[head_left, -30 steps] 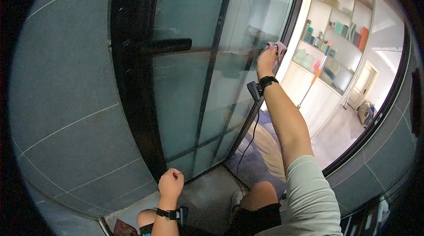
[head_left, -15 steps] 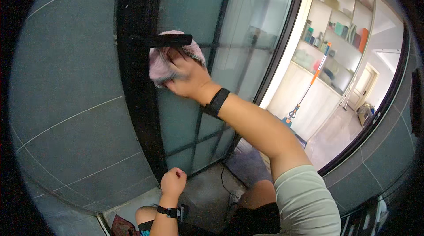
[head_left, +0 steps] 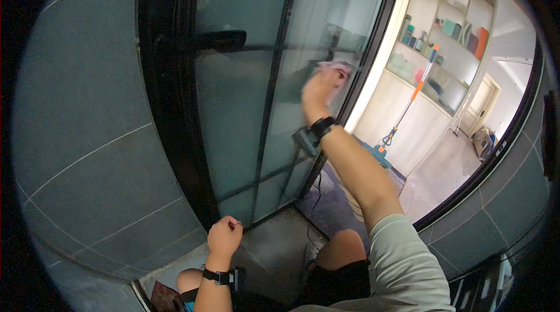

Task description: Wiping the glass shower door with a pink cloth.

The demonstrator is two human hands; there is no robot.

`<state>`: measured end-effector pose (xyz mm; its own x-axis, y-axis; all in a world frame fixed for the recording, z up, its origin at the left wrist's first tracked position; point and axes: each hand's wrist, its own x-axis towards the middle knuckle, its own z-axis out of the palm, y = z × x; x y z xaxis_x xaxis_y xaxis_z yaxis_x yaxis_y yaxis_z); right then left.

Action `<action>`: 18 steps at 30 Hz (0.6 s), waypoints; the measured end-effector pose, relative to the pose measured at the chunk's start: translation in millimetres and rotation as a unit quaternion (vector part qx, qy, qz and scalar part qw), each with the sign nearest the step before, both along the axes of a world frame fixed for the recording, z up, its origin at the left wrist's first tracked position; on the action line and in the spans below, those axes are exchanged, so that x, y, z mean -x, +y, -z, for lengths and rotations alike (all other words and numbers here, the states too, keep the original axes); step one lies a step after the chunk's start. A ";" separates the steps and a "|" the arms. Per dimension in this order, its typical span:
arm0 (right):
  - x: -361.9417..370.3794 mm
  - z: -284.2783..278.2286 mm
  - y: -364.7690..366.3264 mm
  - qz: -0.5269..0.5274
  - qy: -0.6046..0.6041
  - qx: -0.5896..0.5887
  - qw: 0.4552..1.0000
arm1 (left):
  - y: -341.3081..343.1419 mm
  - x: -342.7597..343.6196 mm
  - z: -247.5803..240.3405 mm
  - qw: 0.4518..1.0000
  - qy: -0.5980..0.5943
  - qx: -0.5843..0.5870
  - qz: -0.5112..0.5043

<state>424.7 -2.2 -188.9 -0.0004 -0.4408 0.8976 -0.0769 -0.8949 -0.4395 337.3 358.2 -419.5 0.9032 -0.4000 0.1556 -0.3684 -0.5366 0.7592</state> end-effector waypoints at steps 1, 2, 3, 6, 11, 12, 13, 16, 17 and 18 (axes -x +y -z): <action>1.8 5.1 40.9 -0.013 0.022 0.053 0.998 | 1.2 -0.6 -0.6 1.000 0.011 -0.002 0.006; 11.2 3.7 88.8 -0.107 0.082 0.155 0.979 | 1.4 -0.2 -0.2 1.000 0.016 -0.007 0.005; 20.0 1.8 132.0 -0.108 0.179 0.152 0.966 | -5.1 2.2 -2.0 1.000 0.016 -0.002 0.011; 18.3 31.1 204.8 -0.159 0.255 0.344 0.890 | -21.0 5.5 2.7 1.000 0.019 -0.009 0.024; 0.4 51.5 177.3 -0.361 0.197 0.369 0.833 | -37.8 12.1 6.3 0.999 0.011 -0.014 0.030; 6.4 42.4 157.4 -0.342 0.254 0.384 0.819 | -35.3 12.6 7.0 0.999 0.012 -0.022 0.032; 14.7 33.7 137.3 -0.320 0.310 0.399 0.801 | -32.7 13.1 8.5 0.999 0.012 -0.031 0.035; 28.5 27.2 49.4 -0.095 0.274 0.325 0.900 | -31.1 13.2 11.6 0.998 0.002 -0.049 0.029; 26.6 36.0 14.3 0.005 0.181 0.325 0.928 | -28.3 11.5 13.4 0.998 0.008 -0.050 0.025; 26.6 42.9 -23.2 -0.034 0.038 0.220 0.974 | -29.8 11.9 13.4 0.998 0.004 -0.048 0.034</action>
